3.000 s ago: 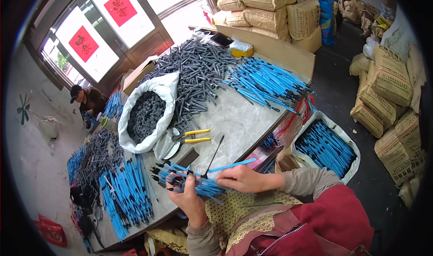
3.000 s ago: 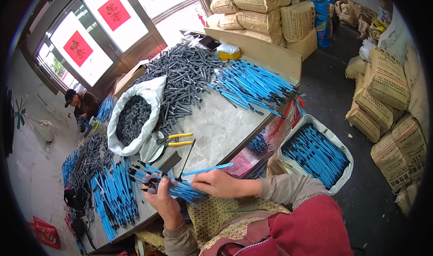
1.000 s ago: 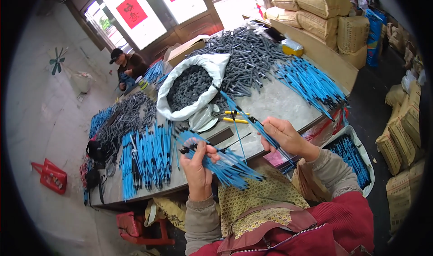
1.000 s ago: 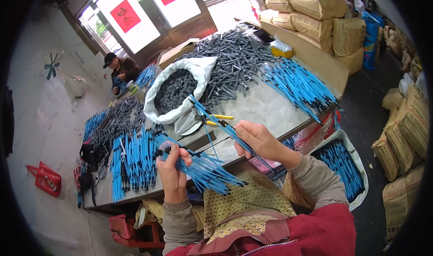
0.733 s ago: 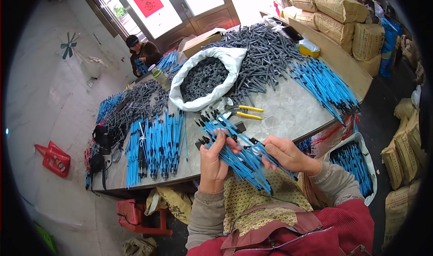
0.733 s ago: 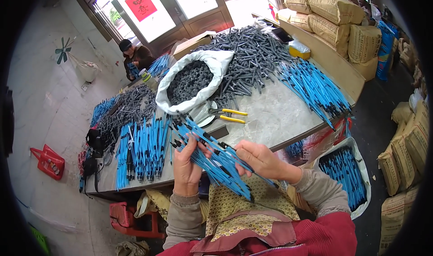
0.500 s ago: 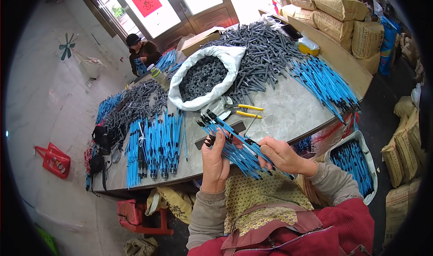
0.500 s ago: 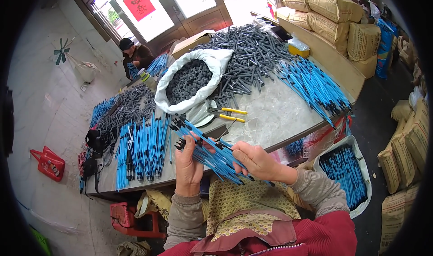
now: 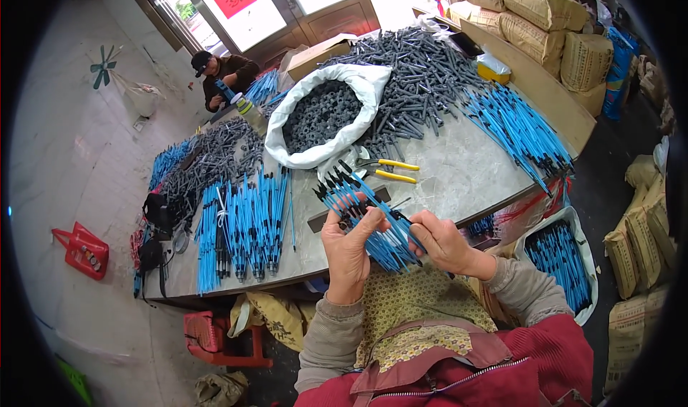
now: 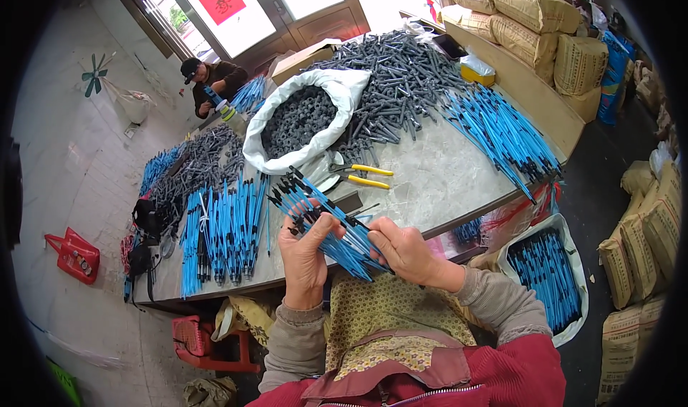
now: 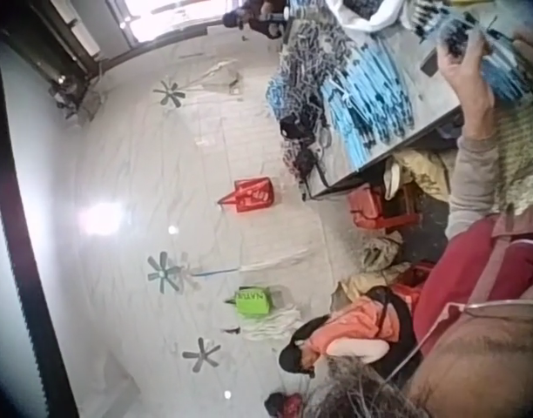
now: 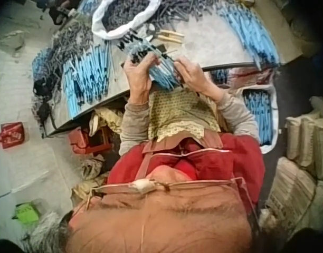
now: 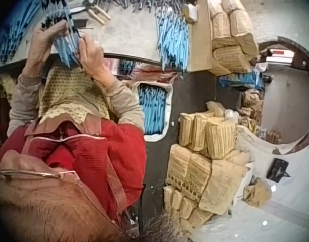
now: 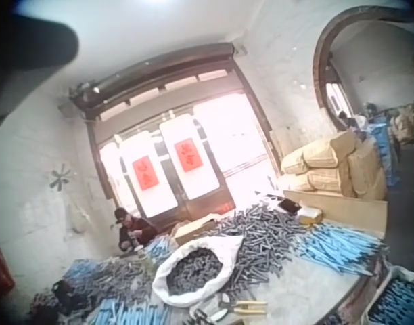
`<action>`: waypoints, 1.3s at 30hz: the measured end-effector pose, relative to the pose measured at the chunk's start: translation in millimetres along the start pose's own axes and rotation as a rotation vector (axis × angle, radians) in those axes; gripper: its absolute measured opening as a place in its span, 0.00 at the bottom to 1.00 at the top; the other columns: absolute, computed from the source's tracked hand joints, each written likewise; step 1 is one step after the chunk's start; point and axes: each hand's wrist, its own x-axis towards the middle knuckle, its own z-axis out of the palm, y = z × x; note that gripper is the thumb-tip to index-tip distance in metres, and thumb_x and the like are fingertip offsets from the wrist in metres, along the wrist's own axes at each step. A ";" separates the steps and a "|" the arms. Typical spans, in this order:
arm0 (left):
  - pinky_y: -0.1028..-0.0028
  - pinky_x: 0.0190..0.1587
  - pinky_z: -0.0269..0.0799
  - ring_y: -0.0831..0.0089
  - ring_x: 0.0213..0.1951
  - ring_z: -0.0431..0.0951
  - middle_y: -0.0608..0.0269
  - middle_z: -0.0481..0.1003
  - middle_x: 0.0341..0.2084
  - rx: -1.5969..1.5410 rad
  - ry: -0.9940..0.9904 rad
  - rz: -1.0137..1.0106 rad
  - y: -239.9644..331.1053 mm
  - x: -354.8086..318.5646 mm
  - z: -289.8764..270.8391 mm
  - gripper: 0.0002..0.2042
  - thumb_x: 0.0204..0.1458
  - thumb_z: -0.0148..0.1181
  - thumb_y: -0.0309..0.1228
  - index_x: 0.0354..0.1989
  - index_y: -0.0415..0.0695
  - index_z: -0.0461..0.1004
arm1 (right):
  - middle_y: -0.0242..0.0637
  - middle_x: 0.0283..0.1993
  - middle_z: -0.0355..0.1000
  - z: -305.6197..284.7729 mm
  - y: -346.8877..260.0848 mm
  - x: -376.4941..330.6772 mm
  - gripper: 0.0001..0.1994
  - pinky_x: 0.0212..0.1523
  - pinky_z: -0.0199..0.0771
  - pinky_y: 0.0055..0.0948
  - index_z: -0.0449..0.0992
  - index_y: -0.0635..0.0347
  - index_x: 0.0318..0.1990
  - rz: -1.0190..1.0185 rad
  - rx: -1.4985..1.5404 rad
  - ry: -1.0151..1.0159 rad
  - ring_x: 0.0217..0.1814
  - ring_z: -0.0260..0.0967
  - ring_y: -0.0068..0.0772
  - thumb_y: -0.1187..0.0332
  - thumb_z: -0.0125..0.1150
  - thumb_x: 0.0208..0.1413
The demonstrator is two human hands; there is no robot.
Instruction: Assembling pens by attaching various components like barrels, clips, and caps.
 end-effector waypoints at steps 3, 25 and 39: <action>0.71 0.36 0.79 0.68 0.31 0.82 0.58 0.79 0.31 0.040 0.017 0.065 -7.3 -0.4 -2.4 0.14 0.53 0.68 0.18 0.46 0.38 0.73 | 0.34 0.27 0.74 5.4 8.0 -1.6 0.07 0.25 0.73 0.25 0.71 0.62 0.46 -0.137 -0.090 0.034 0.23 0.72 0.23 0.67 0.49 0.72; 0.64 0.45 0.83 0.58 0.42 0.85 0.47 0.81 0.41 -0.192 -0.069 -0.025 -10.5 -8.5 -9.1 0.20 0.56 0.65 0.19 0.56 0.37 0.69 | 0.29 0.29 0.71 17.7 11.1 -0.1 0.09 0.29 0.69 0.20 0.71 0.62 0.46 0.087 0.190 0.011 0.27 0.66 0.17 0.66 0.47 0.74; 0.61 0.49 0.82 0.51 0.45 0.83 0.38 0.78 0.47 -0.379 -0.440 -0.375 -1.7 -9.3 -9.6 0.23 0.63 0.60 0.31 0.62 0.31 0.65 | 0.35 0.45 0.74 -19.5 -12.4 25.9 0.12 0.48 0.71 0.26 0.73 0.61 0.54 -0.133 0.036 0.178 0.47 0.71 0.24 0.67 0.57 0.67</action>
